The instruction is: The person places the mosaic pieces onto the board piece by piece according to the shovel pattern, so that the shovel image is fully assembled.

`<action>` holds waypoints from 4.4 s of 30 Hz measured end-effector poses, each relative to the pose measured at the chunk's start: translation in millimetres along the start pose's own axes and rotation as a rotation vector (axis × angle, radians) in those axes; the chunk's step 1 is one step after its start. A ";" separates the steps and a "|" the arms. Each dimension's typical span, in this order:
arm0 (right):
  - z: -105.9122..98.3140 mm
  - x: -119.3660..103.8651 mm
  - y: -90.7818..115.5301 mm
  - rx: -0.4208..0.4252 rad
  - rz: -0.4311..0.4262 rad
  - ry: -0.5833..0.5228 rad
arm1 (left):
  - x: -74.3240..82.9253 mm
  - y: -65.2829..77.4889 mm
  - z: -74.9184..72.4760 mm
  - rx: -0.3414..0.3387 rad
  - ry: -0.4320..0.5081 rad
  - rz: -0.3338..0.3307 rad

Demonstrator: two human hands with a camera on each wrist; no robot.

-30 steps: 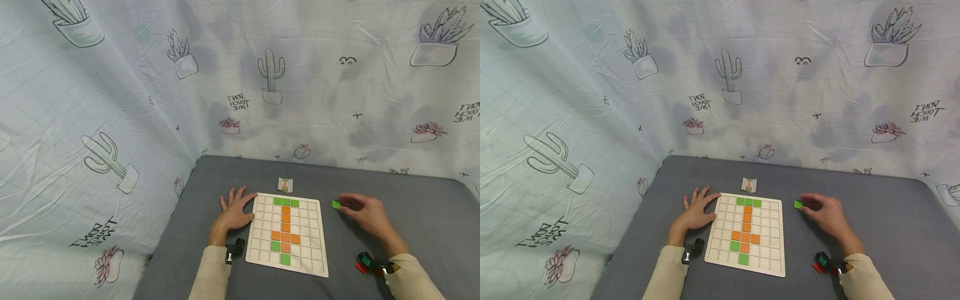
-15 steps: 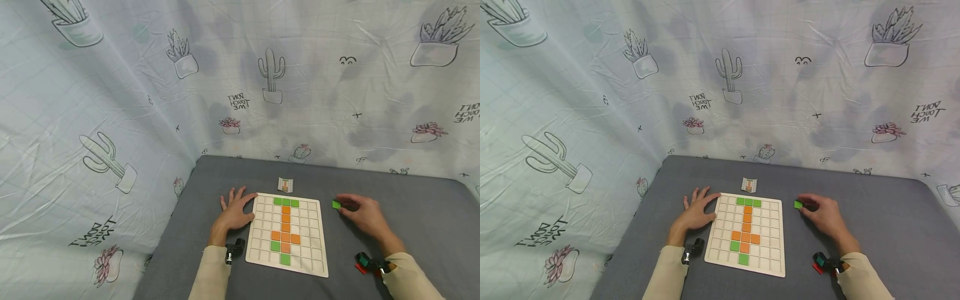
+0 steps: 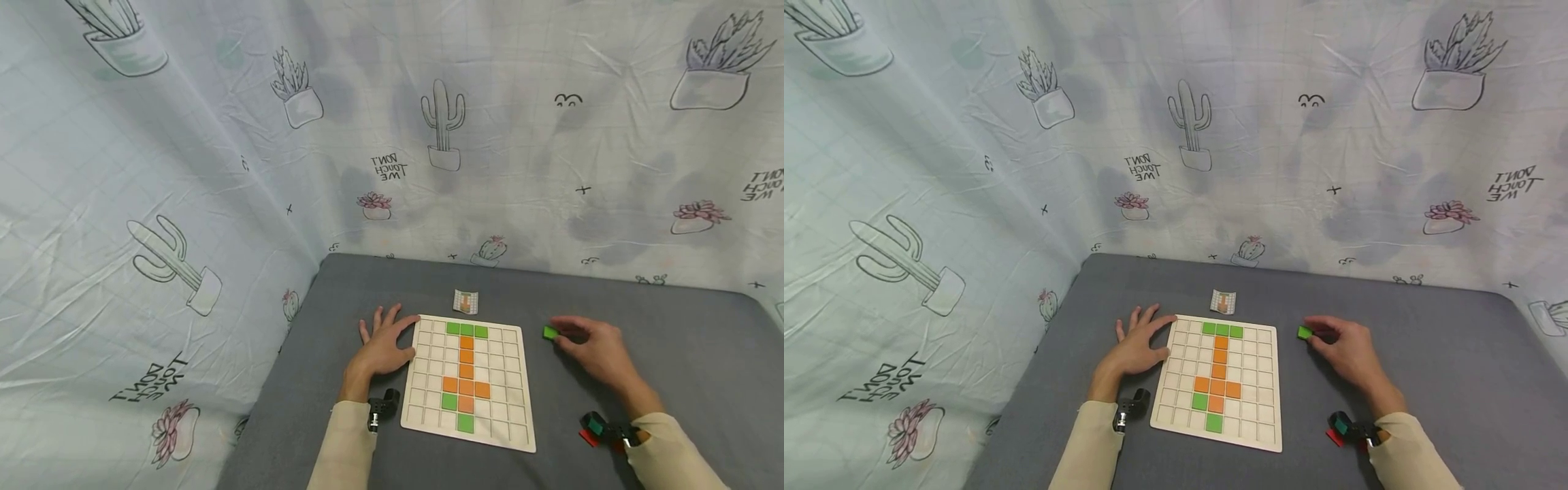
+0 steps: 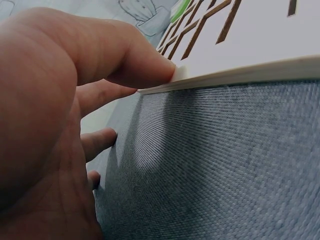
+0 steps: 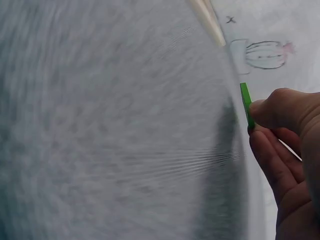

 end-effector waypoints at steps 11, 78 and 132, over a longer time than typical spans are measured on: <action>-31.8 -34.7 20.4 0.061 -0.056 -0.083 | 0.3 0.4 -0.4 -0.015 -0.014 -0.013; 42.6 -149.7 99.9 -0.097 -0.161 -0.220 | 2.1 1.2 -2.0 -0.011 -0.029 -0.017; -54.4 -74.2 142.1 0.203 0.028 0.052 | -0.3 -0.7 0.4 0.012 -0.049 -0.008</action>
Point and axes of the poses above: each hand's wrist, its own y-axis away from the middle knuckle, its own z-axis out of the palm, x = y × z, the point moved 7 cm from there along -y, towards the middle knuckle, and after that the axes turned 12 degrees about x, right-handed, at the moved point
